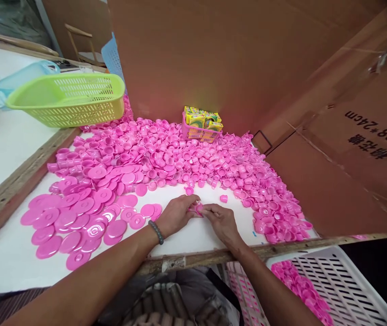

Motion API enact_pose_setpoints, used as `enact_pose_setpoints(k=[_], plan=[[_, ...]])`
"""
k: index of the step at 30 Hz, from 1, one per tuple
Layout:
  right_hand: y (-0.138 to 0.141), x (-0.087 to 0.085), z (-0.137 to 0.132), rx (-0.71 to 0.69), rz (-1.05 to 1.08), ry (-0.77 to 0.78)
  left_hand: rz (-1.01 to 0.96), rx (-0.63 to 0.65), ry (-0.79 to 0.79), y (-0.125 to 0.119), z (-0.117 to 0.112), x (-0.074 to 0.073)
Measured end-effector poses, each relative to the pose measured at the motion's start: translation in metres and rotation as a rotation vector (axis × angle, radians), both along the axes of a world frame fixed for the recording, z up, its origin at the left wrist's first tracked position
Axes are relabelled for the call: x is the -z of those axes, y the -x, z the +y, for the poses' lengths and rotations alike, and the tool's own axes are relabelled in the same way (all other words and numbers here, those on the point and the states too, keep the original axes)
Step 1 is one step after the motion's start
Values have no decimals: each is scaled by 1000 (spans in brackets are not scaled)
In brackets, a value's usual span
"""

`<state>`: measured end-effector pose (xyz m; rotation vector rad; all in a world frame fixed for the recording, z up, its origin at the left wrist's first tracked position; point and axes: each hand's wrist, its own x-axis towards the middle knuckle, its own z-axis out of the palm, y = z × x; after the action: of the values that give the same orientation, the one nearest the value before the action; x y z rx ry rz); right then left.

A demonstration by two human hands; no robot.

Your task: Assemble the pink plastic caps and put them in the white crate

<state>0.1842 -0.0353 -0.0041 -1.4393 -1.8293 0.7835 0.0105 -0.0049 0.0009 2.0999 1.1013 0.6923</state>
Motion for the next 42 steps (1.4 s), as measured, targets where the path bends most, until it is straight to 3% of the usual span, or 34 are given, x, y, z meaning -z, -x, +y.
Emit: enact_pose_setpoints(k=[2, 4, 11, 14, 20, 25, 29, 36, 42], plan=[[1, -2, 1, 69, 163, 170, -72, 0, 81, -1, 0, -3], [1, -4, 0, 94, 236, 237, -136, -19, 174, -3, 1, -3], [0, -3, -6, -101, -50, -94, -327, -164, 665, -9, 8, 3], [-1, -1, -3, -123, -165, -185, -355, -199, 763, -9, 11, 2], [-1, -2, 5, -138, -168, -164, -304, -191, 815, -8, 14, 0], [7, -7, -2, -38, -251, -194, -386, -191, 797, -7, 11, 3], [8, -9, -8, 39, -341, -192, -415, -107, 779, -6, 8, 0], [-4, -18, -2, -252, -228, -74, -409, -51, 814, -6, 9, 1], [-7, -15, -3, -309, -146, 21, -393, -61, 785, -5, 8, 3]])
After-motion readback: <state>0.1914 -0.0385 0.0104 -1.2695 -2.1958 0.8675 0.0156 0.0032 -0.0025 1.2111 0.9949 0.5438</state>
